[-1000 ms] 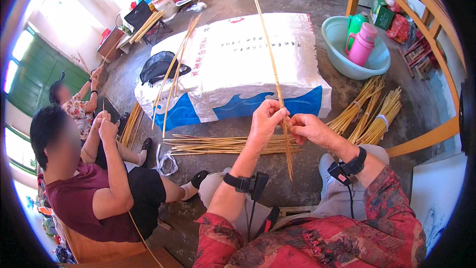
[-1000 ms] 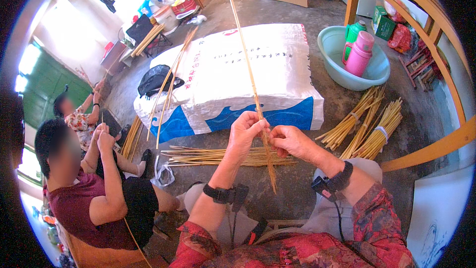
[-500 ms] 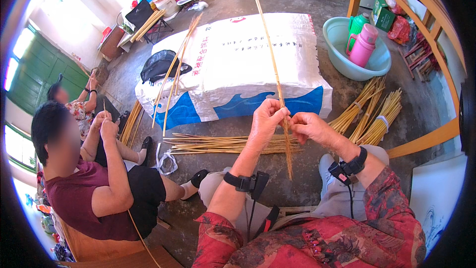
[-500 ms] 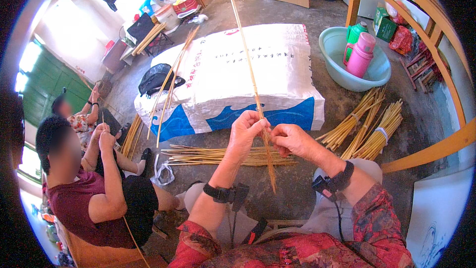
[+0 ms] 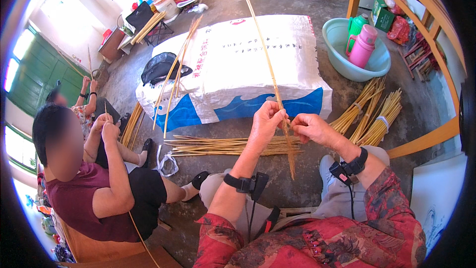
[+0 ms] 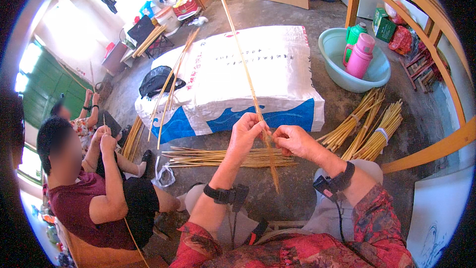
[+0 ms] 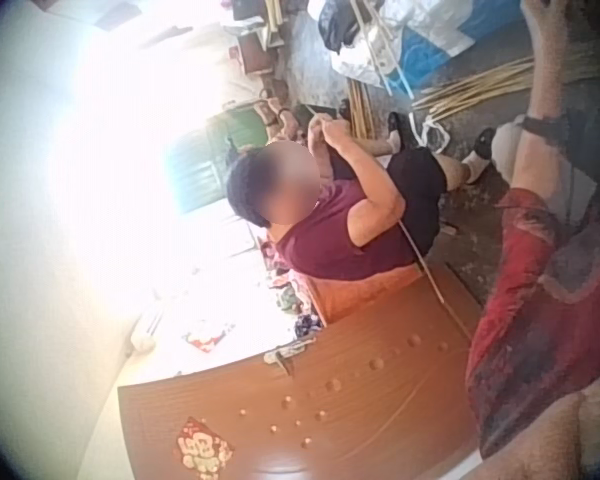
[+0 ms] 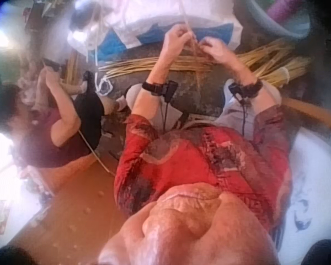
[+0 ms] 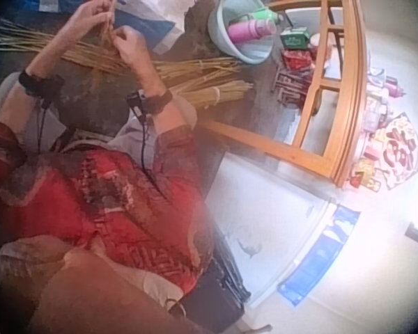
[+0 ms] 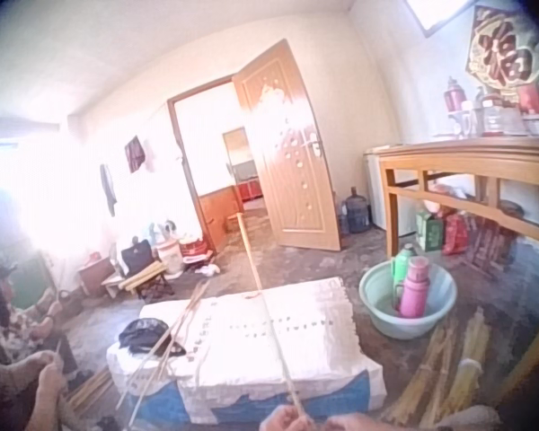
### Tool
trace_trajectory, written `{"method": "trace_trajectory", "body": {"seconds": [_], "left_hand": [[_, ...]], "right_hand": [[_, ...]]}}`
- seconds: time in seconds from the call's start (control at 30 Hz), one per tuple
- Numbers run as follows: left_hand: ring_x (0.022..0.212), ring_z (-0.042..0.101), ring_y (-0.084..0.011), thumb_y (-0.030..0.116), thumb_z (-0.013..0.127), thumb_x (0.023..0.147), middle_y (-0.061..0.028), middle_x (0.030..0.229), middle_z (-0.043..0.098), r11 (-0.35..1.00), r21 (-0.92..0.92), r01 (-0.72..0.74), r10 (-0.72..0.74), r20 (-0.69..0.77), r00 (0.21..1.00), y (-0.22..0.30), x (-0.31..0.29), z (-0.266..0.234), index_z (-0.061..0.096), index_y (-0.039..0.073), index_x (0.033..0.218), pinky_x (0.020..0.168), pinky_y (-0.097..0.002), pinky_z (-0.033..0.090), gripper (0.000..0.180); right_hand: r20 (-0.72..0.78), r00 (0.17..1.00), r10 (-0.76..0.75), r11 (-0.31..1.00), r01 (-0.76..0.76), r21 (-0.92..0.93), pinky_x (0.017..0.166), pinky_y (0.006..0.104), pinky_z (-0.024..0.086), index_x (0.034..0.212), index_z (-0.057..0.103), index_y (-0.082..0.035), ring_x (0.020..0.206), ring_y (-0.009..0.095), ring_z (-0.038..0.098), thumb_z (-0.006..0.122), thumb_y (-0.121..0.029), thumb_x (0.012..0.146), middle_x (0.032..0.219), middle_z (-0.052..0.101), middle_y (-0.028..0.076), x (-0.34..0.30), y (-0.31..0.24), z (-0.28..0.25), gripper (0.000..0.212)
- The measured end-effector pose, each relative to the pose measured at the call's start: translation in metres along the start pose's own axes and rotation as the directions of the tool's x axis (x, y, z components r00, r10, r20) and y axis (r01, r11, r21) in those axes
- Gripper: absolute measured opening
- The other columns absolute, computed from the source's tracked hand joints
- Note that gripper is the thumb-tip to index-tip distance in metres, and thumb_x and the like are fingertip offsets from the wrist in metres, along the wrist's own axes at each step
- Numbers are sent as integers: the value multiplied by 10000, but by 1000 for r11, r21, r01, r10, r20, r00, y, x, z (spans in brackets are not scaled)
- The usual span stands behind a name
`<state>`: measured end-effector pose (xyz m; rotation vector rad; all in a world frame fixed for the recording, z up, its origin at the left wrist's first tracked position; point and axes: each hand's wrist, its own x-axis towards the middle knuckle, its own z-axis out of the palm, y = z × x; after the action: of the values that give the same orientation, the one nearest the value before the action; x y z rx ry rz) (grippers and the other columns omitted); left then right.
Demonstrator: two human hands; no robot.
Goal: The person bundles thin wooden sticks together by hand, wrapping a long flexible strand around the bundle to secure it while holding the bundle between their hands and lap.
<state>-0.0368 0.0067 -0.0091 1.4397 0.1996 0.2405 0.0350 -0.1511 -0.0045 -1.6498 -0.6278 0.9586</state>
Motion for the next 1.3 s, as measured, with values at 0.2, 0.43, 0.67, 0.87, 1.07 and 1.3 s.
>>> {"method": "trace_trajectory", "body": {"seconds": [0.2, 0.43, 0.67, 0.87, 1.07, 1.3], "left_hand": [[655, 590, -115, 95, 509, 857, -54, 758, 580, 996, 70, 48, -49, 8, 999, 1, -1, 1, 466, 11, 895, 556, -224, 461, 102], [646, 605, -142, 96, 486, 868, -74, 774, 584, 999, 12, 45, -45, 16, 999, 4, -1, 1, 446, 7, 921, 554, -227, 471, 110], [650, 607, -147, 105, 477, 874, -122, 842, 605, 998, -10, 57, -57, 24, 998, 7, -2, 3, 447, 5, 938, 570, -225, 477, 123], [640, 596, -133, 85, 513, 851, -111, 804, 609, 999, -19, 47, -46, 22, 999, 4, 0, 2, 456, 6, 926, 573, -224, 479, 123], [631, 588, -126, 60, 544, 826, -98, 782, 606, 998, -34, 43, -43, -3, 999, 2, 1, 1, 464, 6, 914, 572, -220, 477, 131], [633, 577, -118, 51, 558, 812, -88, 776, 601, 996, -86, 26, -30, -44, 999, 4, 1, 3, 479, 7, 907, 564, -208, 461, 131]], "right_hand": [[13, 1000, 7, 997, -6, -78, 512, 214, 448, 880, 537, -26, 568, 82, 526, 499, -138, 835, 721, 546, 7, -3, 0, -4, 126], [-19, 999, -33, 997, 32, -64, 465, 224, 434, 826, 535, 2, 539, 89, 522, 513, -110, 803, 692, 546, 29, -5, 0, -6, 116], [-39, 998, -56, 995, 53, -79, 459, 222, 429, 825, 538, -2, 519, 89, 520, 514, -118, 807, 685, 547, 31, -6, 2, -7, 120], [-45, 999, -20, 998, 17, -65, 467, 217, 435, 836, 534, -9, 532, 90, 541, 510, -132, 812, 681, 549, 25, -8, -3, -9, 127], [-47, 998, -34, 999, 32, -30, 473, 213, 437, 827, 528, -11, 539, 90, 546, 510, -137, 815, 679, 544, 18, -7, -4, -9, 127], [-27, 999, -28, 999, 29, 16, 488, 214, 450, 828, 535, -20, 568, 91, 549, 508, -156, 823, 700, 549, 17, -6, -4, -13, 139]]}}
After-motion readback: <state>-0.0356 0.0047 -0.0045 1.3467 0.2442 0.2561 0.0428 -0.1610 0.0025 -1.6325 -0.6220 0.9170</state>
